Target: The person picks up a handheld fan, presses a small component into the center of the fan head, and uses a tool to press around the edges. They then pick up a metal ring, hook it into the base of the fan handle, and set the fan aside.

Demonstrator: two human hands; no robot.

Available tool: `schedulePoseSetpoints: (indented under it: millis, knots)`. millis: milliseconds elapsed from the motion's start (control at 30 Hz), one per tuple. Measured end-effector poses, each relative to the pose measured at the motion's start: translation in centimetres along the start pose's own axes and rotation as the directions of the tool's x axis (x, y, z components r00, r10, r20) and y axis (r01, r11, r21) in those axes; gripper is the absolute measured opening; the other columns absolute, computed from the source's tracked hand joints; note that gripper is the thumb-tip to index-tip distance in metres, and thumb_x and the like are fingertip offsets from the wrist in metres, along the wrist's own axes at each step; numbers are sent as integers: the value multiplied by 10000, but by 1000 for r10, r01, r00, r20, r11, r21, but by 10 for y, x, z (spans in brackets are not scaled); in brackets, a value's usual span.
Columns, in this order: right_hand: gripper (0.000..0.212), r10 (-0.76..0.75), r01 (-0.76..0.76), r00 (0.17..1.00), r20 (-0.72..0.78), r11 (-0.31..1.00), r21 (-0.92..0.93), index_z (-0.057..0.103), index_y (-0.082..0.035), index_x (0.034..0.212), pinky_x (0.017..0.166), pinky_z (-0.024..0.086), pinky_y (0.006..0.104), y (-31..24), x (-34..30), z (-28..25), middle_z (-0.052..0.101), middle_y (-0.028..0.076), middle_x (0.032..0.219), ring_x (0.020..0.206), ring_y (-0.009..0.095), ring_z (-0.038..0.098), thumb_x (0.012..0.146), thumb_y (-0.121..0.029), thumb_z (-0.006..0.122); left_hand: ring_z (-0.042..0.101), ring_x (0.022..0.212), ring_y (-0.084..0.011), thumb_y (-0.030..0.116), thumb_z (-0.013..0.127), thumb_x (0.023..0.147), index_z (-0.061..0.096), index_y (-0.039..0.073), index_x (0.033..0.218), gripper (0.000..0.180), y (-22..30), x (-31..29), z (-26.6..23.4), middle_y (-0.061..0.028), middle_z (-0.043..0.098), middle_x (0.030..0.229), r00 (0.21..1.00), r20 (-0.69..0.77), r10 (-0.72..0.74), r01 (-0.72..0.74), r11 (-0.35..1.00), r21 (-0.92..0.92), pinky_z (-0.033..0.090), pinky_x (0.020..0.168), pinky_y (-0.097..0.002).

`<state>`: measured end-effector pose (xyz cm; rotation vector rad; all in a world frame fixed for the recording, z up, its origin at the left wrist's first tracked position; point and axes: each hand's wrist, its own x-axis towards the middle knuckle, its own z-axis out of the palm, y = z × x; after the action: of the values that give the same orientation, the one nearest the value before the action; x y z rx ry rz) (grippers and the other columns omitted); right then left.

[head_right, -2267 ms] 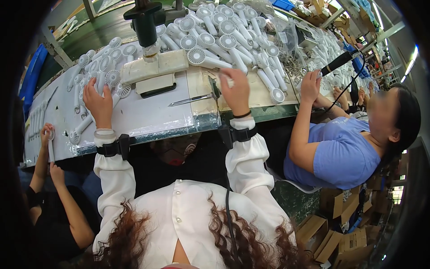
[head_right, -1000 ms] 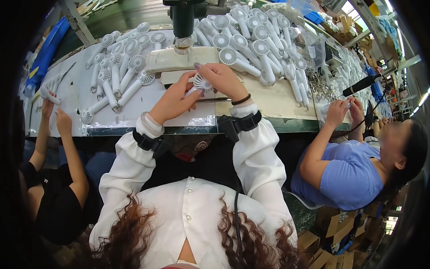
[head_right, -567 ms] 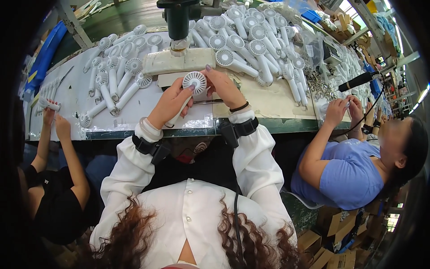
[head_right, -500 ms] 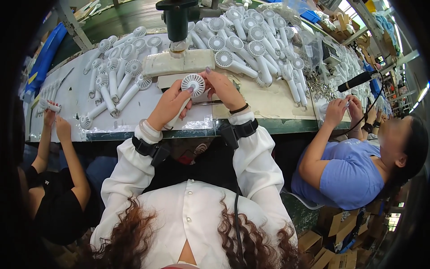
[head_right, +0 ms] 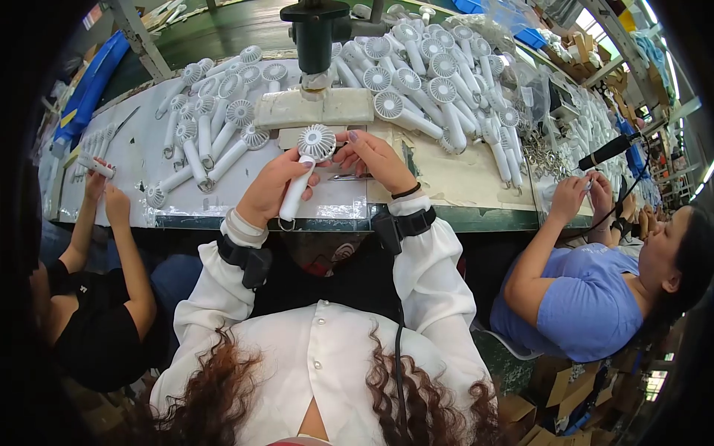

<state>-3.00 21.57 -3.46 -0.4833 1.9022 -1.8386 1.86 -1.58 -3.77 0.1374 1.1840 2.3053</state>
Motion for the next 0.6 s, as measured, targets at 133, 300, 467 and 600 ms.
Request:
schedulePoseSetpoints:
  millis: [133,300,467,600]
  knots:
    - [457,8,-8,1000,-5,1000,-8,553,-30,1253,632,453,198,3,0,1,663,45,947,792,84,599,1035,-399,394,595,921,-172,91,565,911,418,44,1383,496,12,-19,9,-91,575,1080,972,-184,145,-135,989,64,532,737,-307]
    - [425,-37,39,999,20,997,-74,532,-46,1279,637,444,192,2,0,2,666,43,983,803,78,597,1028,-373,424,598,1006,-251,60,598,868,367,66,1441,618,3,-23,7,-117,557,1181,815,-49,578,-244,418,875,510,821,-341]
    - [463,-90,90,992,84,996,6,384,-48,1405,733,478,214,-3,4,15,620,61,1135,936,109,611,981,-184,510,588,1021,-312,36,660,805,291,84,1475,766,-7,-17,12,-157,553,1207,720,170,673,-238,10,971,486,861,-367]
    - [601,-198,190,971,132,979,77,300,-55,1455,801,493,232,-4,6,25,571,58,1232,1009,127,604,925,-92,580,585,1025,-321,32,694,778,279,94,1479,816,-14,-12,19,-161,550,1219,724,50,688,-235,178,956,489,852,-372]
